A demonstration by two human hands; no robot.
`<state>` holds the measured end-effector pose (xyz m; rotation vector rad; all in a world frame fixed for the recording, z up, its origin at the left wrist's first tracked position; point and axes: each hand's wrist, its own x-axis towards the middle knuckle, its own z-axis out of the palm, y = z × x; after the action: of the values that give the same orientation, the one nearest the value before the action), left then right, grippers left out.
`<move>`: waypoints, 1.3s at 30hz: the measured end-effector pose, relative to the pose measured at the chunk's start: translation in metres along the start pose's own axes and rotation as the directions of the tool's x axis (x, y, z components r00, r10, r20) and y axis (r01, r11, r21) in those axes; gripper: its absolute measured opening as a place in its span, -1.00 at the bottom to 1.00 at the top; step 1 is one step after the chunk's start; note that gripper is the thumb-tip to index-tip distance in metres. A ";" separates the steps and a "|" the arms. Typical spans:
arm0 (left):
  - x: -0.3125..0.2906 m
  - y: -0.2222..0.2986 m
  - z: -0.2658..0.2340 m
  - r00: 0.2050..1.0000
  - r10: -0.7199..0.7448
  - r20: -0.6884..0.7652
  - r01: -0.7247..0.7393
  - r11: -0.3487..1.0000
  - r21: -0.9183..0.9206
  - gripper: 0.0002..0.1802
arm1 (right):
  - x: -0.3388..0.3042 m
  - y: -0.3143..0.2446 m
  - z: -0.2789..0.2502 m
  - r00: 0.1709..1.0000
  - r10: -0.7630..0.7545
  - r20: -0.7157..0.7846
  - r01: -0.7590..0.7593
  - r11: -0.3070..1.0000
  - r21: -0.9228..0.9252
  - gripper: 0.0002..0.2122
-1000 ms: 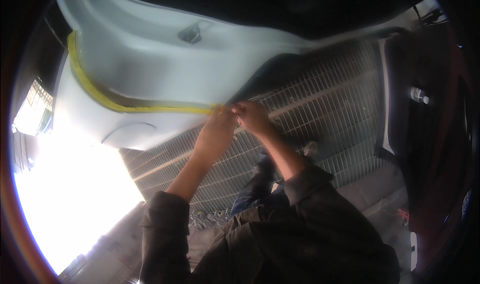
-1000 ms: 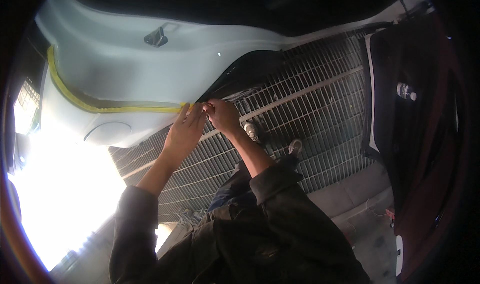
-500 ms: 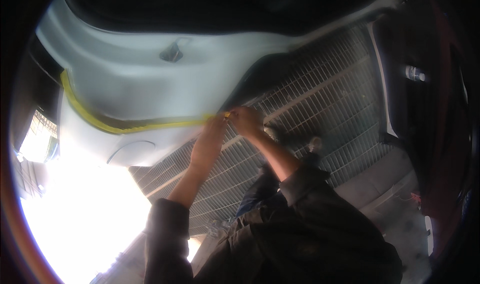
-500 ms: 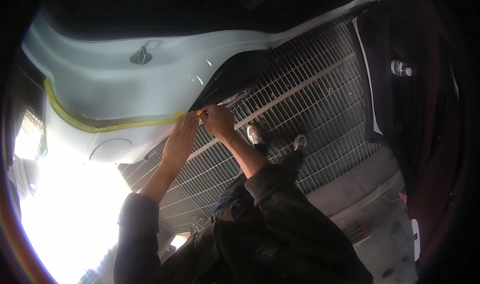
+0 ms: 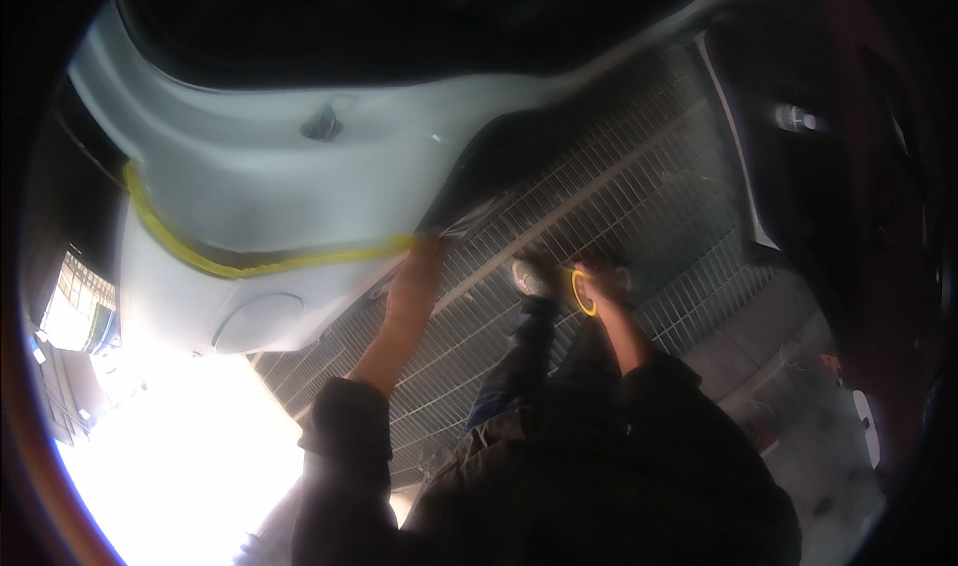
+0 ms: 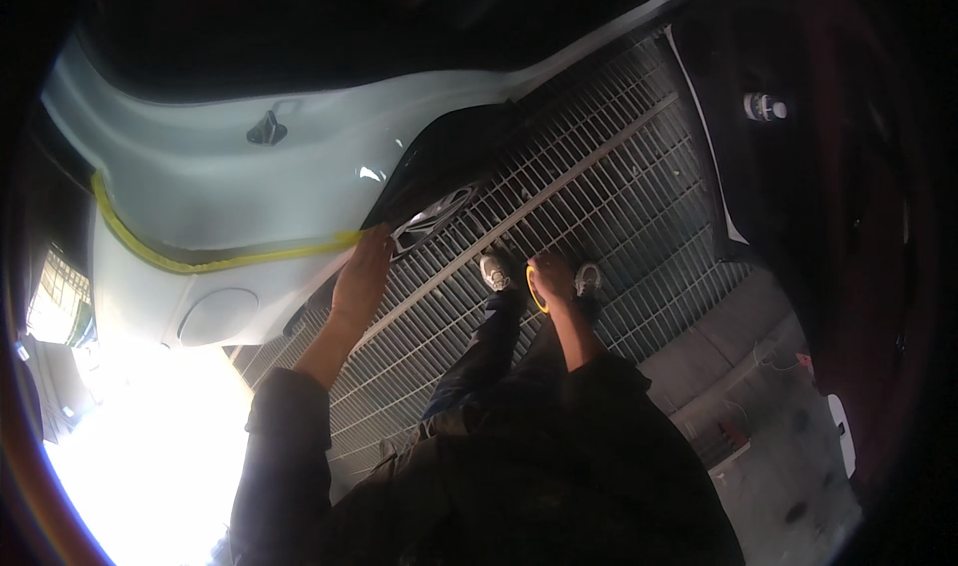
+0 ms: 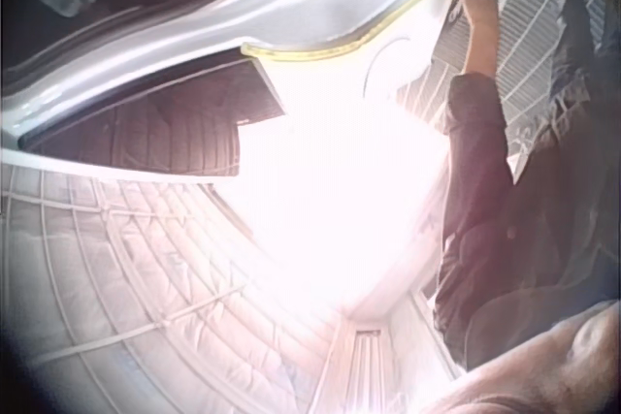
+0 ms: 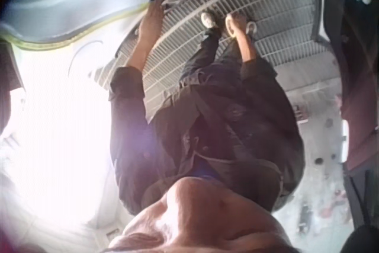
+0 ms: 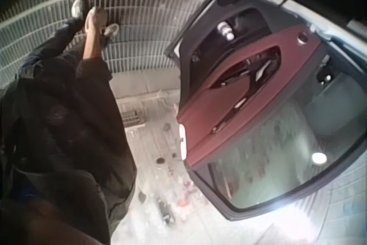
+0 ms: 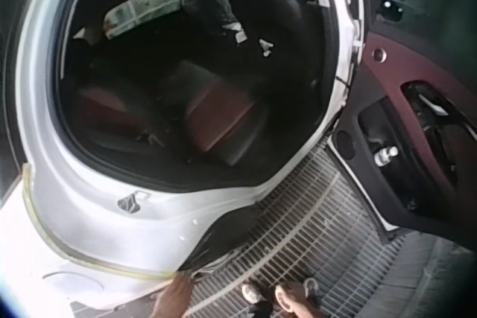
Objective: The person opens the rear passenger door of a white car and applies yellow masking tape along the door edge and lower body panel. The person smooths the tape and continues applying it around the door frame and adjacent panels.
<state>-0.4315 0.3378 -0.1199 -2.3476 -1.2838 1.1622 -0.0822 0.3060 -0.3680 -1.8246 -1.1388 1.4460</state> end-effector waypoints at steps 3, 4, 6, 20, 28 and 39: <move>-0.032 0.000 0.023 0.992 -0.109 -0.056 0.063 0.844 -0.533 -0.37 | -0.040 -0.057 -0.041 0.910 0.392 0.133 -0.414 0.855 0.313 -0.90; -0.026 -0.012 0.016 0.983 -0.057 -0.174 0.008 0.963 -0.270 -0.37 | -0.043 -0.055 -0.055 0.906 0.409 0.112 -0.422 0.844 0.330 -0.88; -0.032 -0.038 -0.018 0.977 -0.037 -0.208 -0.017 0.967 -0.254 -0.40 | -0.048 -0.048 -0.072 0.903 0.420 0.093 -0.428 0.853 0.301 -0.86; -0.046 -0.030 0.013 0.888 -0.234 -0.395 -0.001 0.859 -0.512 -0.46 | -0.142 0.015 -0.170 0.959 -0.159 0.236 0.284 0.595 -0.752 -0.71; 0.006 0.014 0.047 0.917 -0.263 -0.300 -0.029 0.707 -0.707 -0.41 | -0.186 -0.013 -0.298 0.943 -0.103 -0.318 -0.028 0.924 -0.382 -0.66; -0.038 -0.015 -0.019 0.899 -0.192 -0.394 -0.135 0.733 -0.666 -0.46 | -0.270 0.027 -0.405 0.665 0.374 -0.646 -0.304 0.926 0.223 -0.71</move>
<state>-0.4386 0.3198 -0.0790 -2.8120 -1.7533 0.0564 0.2951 0.0944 -0.1443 -2.2932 -0.3513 0.8176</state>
